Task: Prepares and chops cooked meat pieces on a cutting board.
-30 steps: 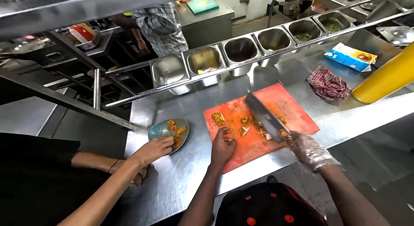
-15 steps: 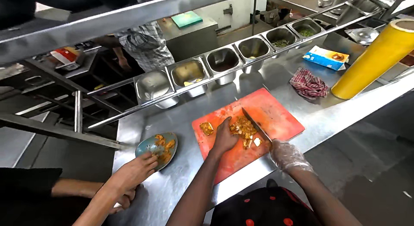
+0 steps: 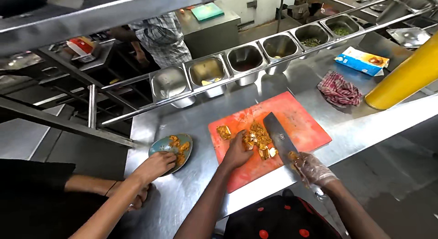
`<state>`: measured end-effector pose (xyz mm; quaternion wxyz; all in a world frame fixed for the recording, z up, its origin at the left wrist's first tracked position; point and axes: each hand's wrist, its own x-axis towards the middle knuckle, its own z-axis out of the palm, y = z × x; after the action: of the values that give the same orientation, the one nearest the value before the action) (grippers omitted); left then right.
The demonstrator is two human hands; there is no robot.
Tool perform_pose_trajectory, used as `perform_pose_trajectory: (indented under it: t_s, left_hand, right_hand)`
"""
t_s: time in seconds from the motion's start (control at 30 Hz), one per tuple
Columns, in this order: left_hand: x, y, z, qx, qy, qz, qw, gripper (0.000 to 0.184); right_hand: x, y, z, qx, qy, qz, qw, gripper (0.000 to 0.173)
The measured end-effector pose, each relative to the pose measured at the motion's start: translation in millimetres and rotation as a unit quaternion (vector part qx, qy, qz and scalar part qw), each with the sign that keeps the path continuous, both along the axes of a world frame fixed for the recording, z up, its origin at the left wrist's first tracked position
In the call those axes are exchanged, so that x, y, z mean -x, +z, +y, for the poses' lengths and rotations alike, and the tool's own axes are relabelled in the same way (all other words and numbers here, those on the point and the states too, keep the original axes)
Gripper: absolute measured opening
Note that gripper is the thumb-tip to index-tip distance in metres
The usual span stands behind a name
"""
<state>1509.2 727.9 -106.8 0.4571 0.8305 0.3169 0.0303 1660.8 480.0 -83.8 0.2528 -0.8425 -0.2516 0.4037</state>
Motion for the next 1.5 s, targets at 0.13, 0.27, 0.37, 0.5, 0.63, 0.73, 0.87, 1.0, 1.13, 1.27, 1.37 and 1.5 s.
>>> perform_pose_trajectory:
  t_s: [0.13, 0.27, 0.37, 0.5, 0.63, 0.73, 0.87, 1.0, 1.13, 1.27, 1.37, 1.5]
  left_hand:
    - [-3.4, 1.4, -20.7, -0.003, 0.035, -0.004, 0.999, 0.116]
    - [-6.0, 0.5, -28.9, -0.008, 0.064, 0.021, 0.998, 0.140]
    - [-1.9, 3.1, -22.5, -0.012, 0.094, -0.040, 0.995, 0.124]
    - [4.0, 17.2, -7.8, 0.085, 0.107, -0.140, 0.981, 0.115]
    - [14.1, 33.7, 5.8, 0.110, 0.093, -0.148, 0.978, 0.105]
    - [25.0, 33.2, 9.2, 0.059, 0.095, -0.092, 0.990, 0.094]
    - [47.8, 16.4, -8.3, -0.009, 0.063, 0.034, 0.997, 0.110]
    - [46.8, 13.8, -38.8, -0.117, 0.023, 0.174, 0.978, 0.123]
    - [34.2, 13.8, -41.2, -0.168, 0.041, 0.169, 0.970, 0.122]
    - [22.0, 10.3, -23.7, -0.149, 0.049, 0.139, 0.978, 0.122]
    - [14.4, 13.9, -16.5, -0.101, 0.042, 0.142, 0.984, 0.126]
    - [7.6, 13.7, -17.3, -0.082, 0.031, 0.132, 0.987, 0.125]
  right_hand:
    - [23.8, -0.3, 24.3, -0.046, -0.028, 0.090, 0.994, 0.030]
    - [32.7, -20.7, 34.1, -0.128, -0.078, 0.197, 0.969, 0.028]
    - [28.4, -6.5, 34.4, -0.102, -0.020, 0.109, 0.989, 0.030]
    - [12.7, 15.1, 34.4, -0.033, 0.015, -0.039, 0.999, 0.033]
    - [-4.4, 17.5, 33.6, 0.010, 0.029, -0.177, 0.984, 0.035]
    - [-14.8, 10.7, 26.7, 0.018, 0.010, -0.179, 0.984, 0.032]
    - [-19.0, 6.6, 6.9, 0.000, -0.021, -0.071, 0.997, 0.029]
    - [-7.1, -16.4, -14.2, -0.098, -0.089, 0.118, 0.984, 0.029]
    - [29.8, -25.0, -4.8, -0.137, -0.136, 0.192, 0.962, 0.032]
    - [50.9, -31.0, 15.6, -0.131, -0.121, 0.235, 0.955, 0.035]
    - [54.4, -27.4, 23.2, -0.121, -0.112, 0.260, 0.951, 0.039]
    - [57.9, -30.1, 22.0, -0.133, -0.111, 0.312, 0.934, 0.036]
